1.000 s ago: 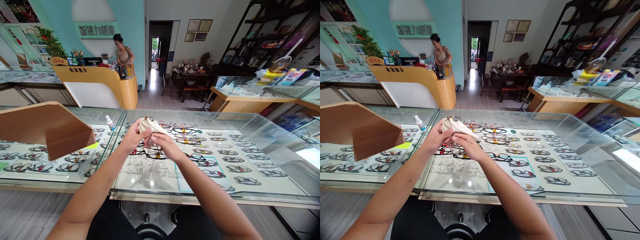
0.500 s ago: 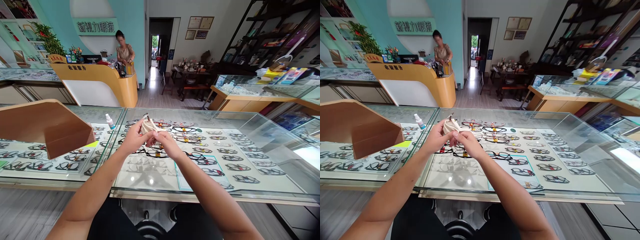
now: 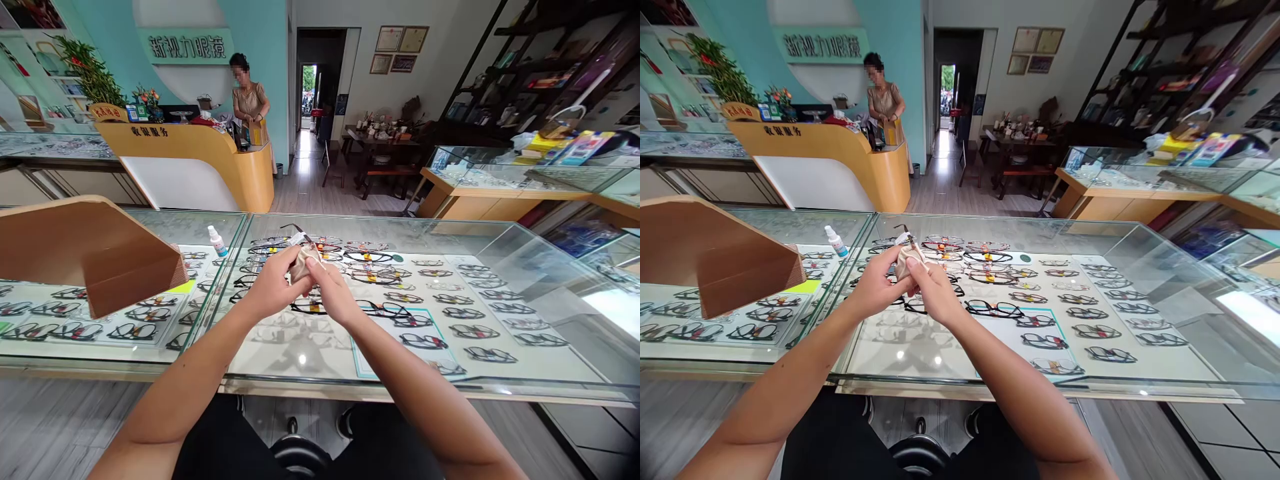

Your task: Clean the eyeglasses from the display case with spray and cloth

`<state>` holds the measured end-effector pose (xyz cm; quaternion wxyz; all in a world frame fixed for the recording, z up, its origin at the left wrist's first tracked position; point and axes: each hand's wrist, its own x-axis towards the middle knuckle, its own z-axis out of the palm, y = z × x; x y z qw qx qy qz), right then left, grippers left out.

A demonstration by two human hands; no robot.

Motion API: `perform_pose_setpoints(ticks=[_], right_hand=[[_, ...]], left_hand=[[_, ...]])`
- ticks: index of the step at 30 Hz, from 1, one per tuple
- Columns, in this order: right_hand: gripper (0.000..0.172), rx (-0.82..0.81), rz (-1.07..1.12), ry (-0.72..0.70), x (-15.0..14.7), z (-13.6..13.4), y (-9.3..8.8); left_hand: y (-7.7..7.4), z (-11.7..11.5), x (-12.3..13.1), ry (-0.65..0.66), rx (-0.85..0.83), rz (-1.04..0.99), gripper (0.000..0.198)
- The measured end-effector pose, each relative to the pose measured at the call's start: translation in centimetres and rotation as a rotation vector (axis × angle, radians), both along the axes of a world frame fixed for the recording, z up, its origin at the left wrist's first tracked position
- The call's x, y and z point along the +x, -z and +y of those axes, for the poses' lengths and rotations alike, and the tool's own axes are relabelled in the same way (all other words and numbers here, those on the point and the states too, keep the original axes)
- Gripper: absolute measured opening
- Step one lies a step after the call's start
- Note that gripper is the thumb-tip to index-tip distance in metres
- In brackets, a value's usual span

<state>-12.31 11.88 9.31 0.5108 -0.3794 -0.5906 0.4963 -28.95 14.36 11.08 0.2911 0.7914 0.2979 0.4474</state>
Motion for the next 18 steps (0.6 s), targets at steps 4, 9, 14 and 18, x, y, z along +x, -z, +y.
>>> perform_pose_setpoints(ticks=[4,9,14,18], right_hand=[[0.081,0.041,-0.002,0.049,0.2,-0.1,-0.5],[0.079,0.078,0.019,0.1,0.2,-0.1,-0.9],[0.078,0.068,0.058,0.152,0.2,0.0,-0.8],[0.08,0.056,0.009,0.132,0.4,0.2,-0.6]], left_hand=[[0.0,0.4,-0.2,0.181,-0.052,-0.133,0.021],[0.3,0.7,0.0,0.18,-0.11,-0.281,0.028],[0.8,0.8,0.1,0.044,-0.004,-0.266,0.033],[1.0,0.8,0.0,-0.015,0.01,-0.303,0.029]])
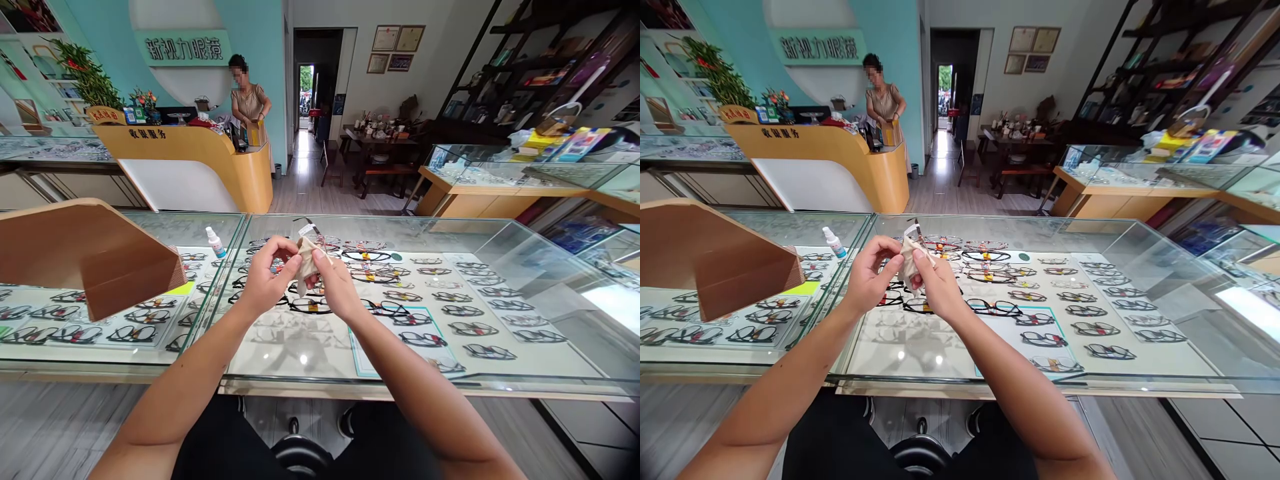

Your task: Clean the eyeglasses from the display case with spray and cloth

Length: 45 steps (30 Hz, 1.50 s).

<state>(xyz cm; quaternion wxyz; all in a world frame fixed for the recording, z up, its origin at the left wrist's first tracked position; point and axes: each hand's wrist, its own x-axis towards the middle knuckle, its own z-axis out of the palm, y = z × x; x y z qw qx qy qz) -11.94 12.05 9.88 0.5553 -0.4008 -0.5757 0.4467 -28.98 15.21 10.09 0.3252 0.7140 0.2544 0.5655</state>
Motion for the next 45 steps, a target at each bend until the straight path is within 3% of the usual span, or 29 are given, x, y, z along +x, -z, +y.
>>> perform_pose_setpoints(ticks=[8,13,16,25,33,42,45], right_hand=[[0.081,-0.009,-0.154,-0.012,0.4,0.3,1.2],[0.083,-0.053,-0.145,-0.068,0.6,0.3,0.7],[0.082,-0.061,-0.121,-0.169,0.7,0.2,0.1],[0.062,-0.058,0.058,-0.251,0.9,0.3,-0.1],[0.058,-0.093,0.098,-0.291,0.8,0.8,0.4],[0.058,-0.054,-0.017,-0.397,1.1,0.1,-0.6],[0.056,-0.03,-0.038,-0.416,1.1,-0.1,-1.0]], left_hand=[[-0.6,-0.4,0.2,0.099,-0.196,0.068,0.039],[-0.3,0.1,0.3,0.343,-0.378,0.038,0.042],[-0.1,0.3,0.3,0.4,-0.444,-0.012,0.044],[-0.9,0.7,0.1,0.224,-0.472,-0.243,0.049],[-1.3,0.3,0.2,0.168,-0.423,-0.11,0.056],[-1.3,0.5,-0.3,-0.033,-0.346,-0.087,0.061],[-1.4,0.4,-0.4,-0.036,-0.313,-0.11,0.064]])
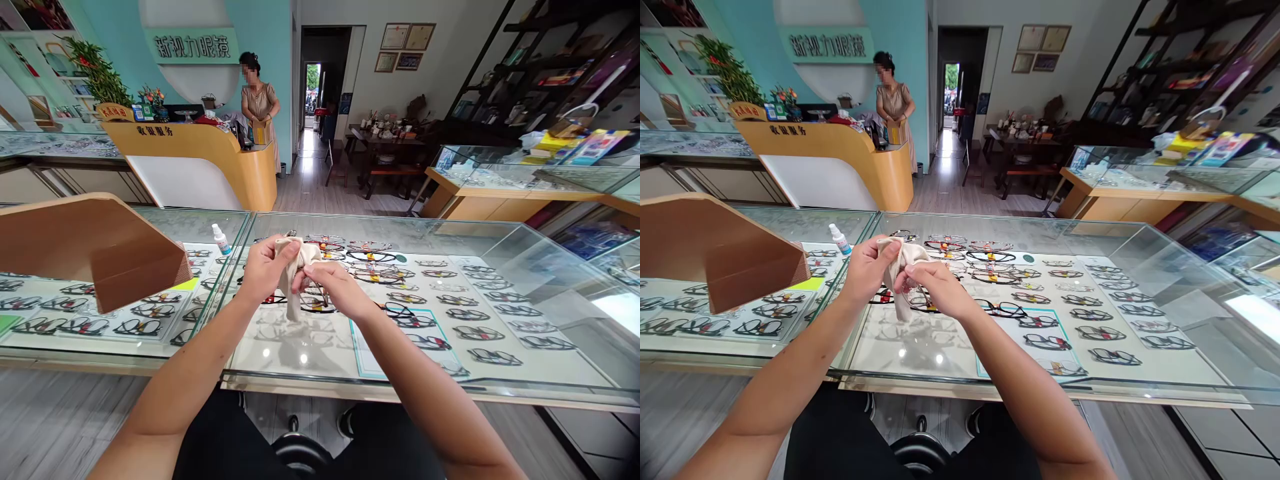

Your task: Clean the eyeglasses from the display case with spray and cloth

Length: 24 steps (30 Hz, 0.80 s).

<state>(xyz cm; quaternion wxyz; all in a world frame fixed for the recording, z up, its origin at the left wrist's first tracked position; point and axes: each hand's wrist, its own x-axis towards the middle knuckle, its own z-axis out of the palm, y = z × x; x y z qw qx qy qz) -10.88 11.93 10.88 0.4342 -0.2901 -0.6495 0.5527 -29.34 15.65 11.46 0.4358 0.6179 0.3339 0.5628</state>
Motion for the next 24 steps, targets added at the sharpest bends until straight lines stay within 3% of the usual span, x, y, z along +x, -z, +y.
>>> perform_pose_setpoints(ticks=[9,14,24], right_hand=[[0.056,0.017,0.035,0.132,0.7,0.6,0.1],[0.056,-0.038,0.102,0.123,0.6,1.0,0.6],[0.054,-0.062,0.119,0.121,0.3,1.0,0.8]], left_hand=[[0.3,1.0,-0.6,0.294,-0.121,-0.074,0.053],[0.9,0.8,0.0,0.303,-0.115,-0.104,0.062],[0.8,0.2,0.3,0.348,-0.146,-0.111,0.056]])
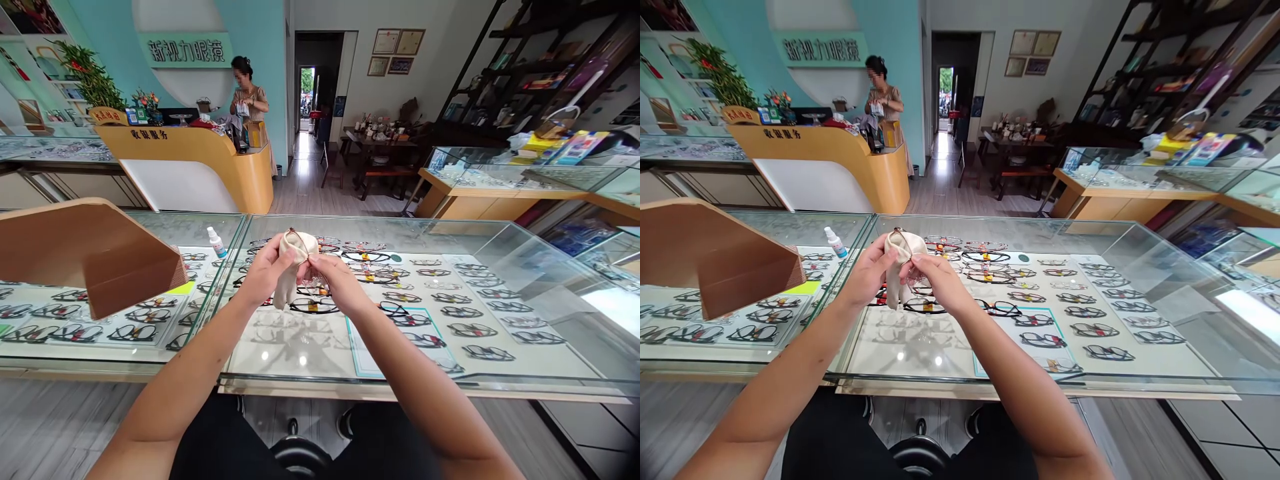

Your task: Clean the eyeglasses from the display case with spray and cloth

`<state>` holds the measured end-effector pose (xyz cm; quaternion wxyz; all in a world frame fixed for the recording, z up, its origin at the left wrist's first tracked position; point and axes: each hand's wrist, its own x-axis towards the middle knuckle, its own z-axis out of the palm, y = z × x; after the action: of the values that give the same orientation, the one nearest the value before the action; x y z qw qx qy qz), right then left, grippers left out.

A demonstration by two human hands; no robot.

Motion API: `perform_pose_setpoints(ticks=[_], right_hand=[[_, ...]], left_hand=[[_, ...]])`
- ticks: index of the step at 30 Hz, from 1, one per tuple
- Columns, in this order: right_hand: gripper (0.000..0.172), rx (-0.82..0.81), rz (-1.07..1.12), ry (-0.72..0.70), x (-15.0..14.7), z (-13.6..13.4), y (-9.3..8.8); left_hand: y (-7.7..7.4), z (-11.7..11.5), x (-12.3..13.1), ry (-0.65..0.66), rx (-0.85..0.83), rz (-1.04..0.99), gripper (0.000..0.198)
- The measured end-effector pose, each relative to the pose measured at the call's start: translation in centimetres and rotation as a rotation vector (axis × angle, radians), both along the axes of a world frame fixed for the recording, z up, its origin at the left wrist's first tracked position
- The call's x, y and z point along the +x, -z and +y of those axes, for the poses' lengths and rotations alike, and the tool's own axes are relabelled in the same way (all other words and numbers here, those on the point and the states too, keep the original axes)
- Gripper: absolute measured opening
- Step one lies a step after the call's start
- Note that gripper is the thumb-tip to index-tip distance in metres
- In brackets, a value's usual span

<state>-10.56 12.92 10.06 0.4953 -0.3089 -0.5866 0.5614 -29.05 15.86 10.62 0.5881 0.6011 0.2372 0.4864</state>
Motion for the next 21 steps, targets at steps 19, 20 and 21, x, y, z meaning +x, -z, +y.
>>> perform_pose_setpoints(ticks=[19,20,21], right_hand=[[0.064,0.072,-0.095,-0.07,-0.44,-0.34,0.01],[0.065,0.074,-0.109,-0.067,-0.38,-0.37,-0.07],[0.065,0.076,-0.123,-0.063,-0.29,-0.39,-0.17]], left_hand=[[-0.5,-0.88,0.68,-0.209,0.076,0.032,0.057],[-0.4,-0.8,0.61,-0.254,0.097,0.039,0.057],[-0.33,-0.68,0.51,-0.29,0.115,0.047,0.059]])
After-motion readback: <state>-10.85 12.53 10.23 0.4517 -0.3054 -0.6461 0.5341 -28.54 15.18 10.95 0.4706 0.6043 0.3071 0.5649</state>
